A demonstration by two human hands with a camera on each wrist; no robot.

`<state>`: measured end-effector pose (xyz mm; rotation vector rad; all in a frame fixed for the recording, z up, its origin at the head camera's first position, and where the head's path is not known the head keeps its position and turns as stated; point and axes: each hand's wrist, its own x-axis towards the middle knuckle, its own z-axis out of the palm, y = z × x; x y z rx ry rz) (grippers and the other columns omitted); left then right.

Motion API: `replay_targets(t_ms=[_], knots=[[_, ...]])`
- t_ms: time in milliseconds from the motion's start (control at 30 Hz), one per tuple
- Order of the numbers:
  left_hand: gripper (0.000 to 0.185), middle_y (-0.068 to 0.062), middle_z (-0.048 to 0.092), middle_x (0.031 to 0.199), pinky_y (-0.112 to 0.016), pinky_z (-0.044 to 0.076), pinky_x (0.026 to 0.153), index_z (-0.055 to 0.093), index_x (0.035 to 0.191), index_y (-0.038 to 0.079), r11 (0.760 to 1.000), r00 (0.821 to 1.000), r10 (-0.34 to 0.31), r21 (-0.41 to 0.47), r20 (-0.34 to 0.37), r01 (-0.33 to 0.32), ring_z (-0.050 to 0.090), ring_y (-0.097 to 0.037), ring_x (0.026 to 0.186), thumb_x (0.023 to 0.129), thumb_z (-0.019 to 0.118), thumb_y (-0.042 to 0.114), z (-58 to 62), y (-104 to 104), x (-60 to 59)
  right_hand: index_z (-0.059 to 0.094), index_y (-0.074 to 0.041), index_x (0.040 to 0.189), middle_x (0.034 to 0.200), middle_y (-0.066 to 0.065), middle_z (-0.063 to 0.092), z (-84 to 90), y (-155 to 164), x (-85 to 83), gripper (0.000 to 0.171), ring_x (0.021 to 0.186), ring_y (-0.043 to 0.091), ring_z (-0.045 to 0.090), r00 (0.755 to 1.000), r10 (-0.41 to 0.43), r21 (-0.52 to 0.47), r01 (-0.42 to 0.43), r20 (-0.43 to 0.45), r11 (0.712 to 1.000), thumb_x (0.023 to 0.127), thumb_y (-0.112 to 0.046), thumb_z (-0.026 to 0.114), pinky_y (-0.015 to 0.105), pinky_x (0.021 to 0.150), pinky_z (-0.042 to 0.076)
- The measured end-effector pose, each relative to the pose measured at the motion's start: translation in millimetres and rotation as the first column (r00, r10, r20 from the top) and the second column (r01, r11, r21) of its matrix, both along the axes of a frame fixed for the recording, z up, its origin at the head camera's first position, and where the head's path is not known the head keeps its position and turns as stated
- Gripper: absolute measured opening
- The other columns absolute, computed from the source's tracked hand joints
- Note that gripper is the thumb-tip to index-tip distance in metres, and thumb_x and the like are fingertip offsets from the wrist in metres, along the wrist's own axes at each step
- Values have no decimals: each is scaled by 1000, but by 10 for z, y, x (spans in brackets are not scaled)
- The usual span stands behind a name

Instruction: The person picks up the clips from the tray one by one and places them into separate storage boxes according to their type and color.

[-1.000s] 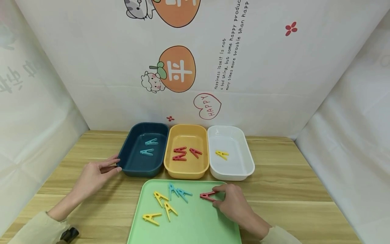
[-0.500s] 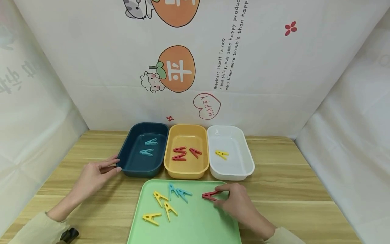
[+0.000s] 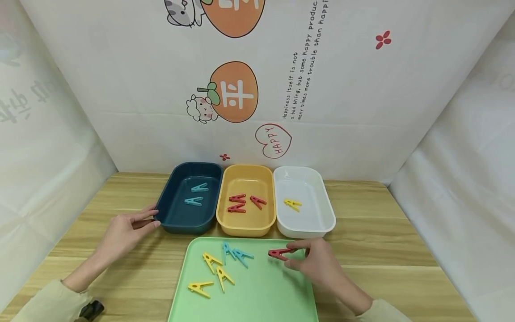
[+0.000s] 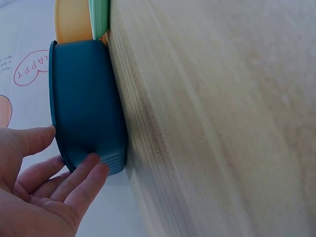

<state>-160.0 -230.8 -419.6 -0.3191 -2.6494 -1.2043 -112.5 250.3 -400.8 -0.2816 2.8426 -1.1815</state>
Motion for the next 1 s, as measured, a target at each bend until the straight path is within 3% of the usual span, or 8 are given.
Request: replay_targets(t_ms=[133,333,500,633,733,833,1000], knots=[[38,-22,59,145,-33,64,77,71,130,-7,1000,1000,-2,3,6,2,76,-30,100,98,78,12,-5,0,-6,84,-6,107,59,-3,51,49,24,-26,33,53,7,39,1000,4,-55,-3,9,998,77,-14,96,21,47,32],[37,-23,60,144,-34,64,78,70,130,-8,1000,1000,-6,5,4,6,76,-31,100,98,78,10,-15,5,-10,84,-7,107,60,-5,42,170,42,-53,32,56,9,36,999,-19,-88,21,30,996,77,-13,95,22,49,29],[37,-23,60,144,-34,64,78,70,130,-8,1000,1000,-7,9,6,7,76,-31,100,98,78,10,-17,8,-11,83,-3,112,60,-4,41,292,50,-88,37,56,10,35,998,-34,-109,40,58,993,78,-14,94,21,48,28],[37,-23,59,144,-34,64,78,70,130,-7,1000,1000,-4,6,10,4,76,-31,101,98,77,10,-17,7,-9,82,-1,114,63,-2,52,374,58,-123,38,54,10,36,998,-31,-133,39,61,990,80,-13,93,21,47,29],[37,-23,59,144,-33,64,78,70,130,-7,1000,1000,-6,5,9,5,76,-31,101,99,77,10,-15,5,-5,81,-1,115,62,-2,50,432,57,-150,38,54,10,36,997,-40,-129,48,69,990,80,-15,93,22,46,28],[37,-24,59,144,-33,64,78,70,130,-8,1000,1000,-8,10,2,8,76,-32,100,98,77,10,-11,4,0,82,-3,115,58,-4,39,493,52,-184,38,54,11,34,996,-52,-111,59,68,992,80,-16,92,22,46,27],[37,-24,59,144,-33,64,78,70,130,-8,1000,1000,-13,10,-6,13,76,-32,101,99,77,10,-1,1,5,82,-4,115,59,-4,39,590,44,-260,39,55,12,35,999,-51,-89,53,19,995,80,-18,92,24,46,27]])
